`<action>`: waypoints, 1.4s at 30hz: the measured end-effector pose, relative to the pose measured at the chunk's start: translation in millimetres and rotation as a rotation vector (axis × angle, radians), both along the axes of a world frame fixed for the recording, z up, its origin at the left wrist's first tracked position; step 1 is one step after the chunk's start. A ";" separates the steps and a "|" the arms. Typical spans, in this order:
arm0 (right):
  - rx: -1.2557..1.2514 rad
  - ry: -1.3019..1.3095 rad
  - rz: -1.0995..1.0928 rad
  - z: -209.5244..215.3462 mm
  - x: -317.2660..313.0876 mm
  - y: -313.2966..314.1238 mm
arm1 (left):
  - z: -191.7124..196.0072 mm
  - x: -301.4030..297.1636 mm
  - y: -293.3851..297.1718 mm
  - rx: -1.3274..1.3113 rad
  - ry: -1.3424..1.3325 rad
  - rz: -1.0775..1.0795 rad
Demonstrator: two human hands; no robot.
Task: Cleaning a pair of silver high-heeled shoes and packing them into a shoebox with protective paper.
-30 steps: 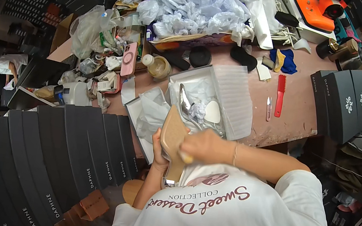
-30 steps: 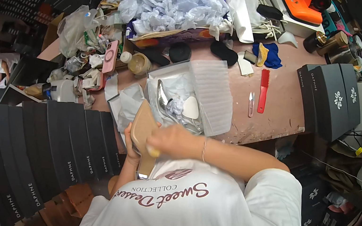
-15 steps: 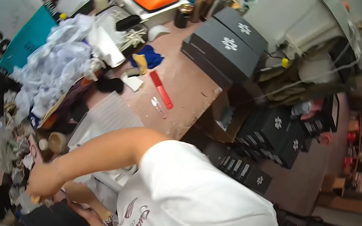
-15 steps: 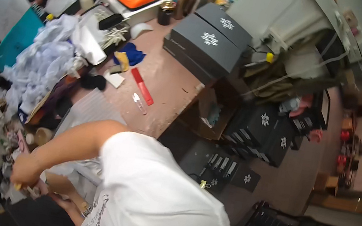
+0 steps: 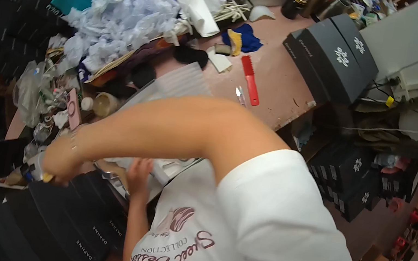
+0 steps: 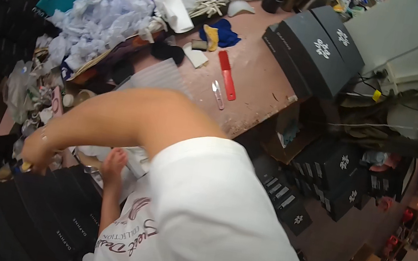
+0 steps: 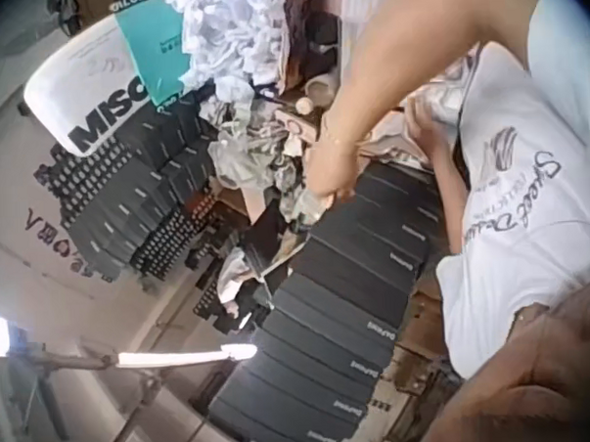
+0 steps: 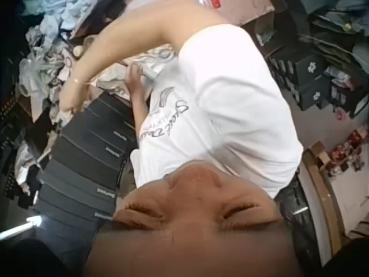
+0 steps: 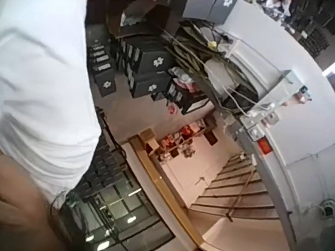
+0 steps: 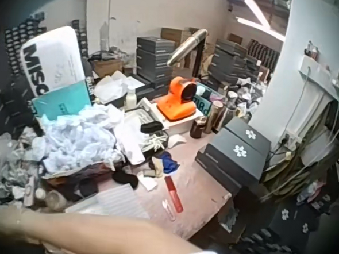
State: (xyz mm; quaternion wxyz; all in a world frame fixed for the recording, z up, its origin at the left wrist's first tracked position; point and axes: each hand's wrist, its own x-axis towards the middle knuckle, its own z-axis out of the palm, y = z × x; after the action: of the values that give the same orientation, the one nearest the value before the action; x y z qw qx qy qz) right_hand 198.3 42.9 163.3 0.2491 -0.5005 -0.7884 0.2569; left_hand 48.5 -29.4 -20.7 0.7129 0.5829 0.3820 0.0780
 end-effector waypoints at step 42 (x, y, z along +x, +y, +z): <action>0.211 0.401 -0.748 -124.4 74.3 -10.3 | 5.1 0.3 23.1 -1.008 -0.441 0.202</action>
State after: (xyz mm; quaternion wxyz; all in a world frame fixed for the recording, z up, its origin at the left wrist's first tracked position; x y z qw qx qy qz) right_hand 272.6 32.6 38.9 0.5228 -0.6637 -0.5106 0.1593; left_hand 48.8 -6.4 -15.7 0.9554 0.1000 0.2681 0.0737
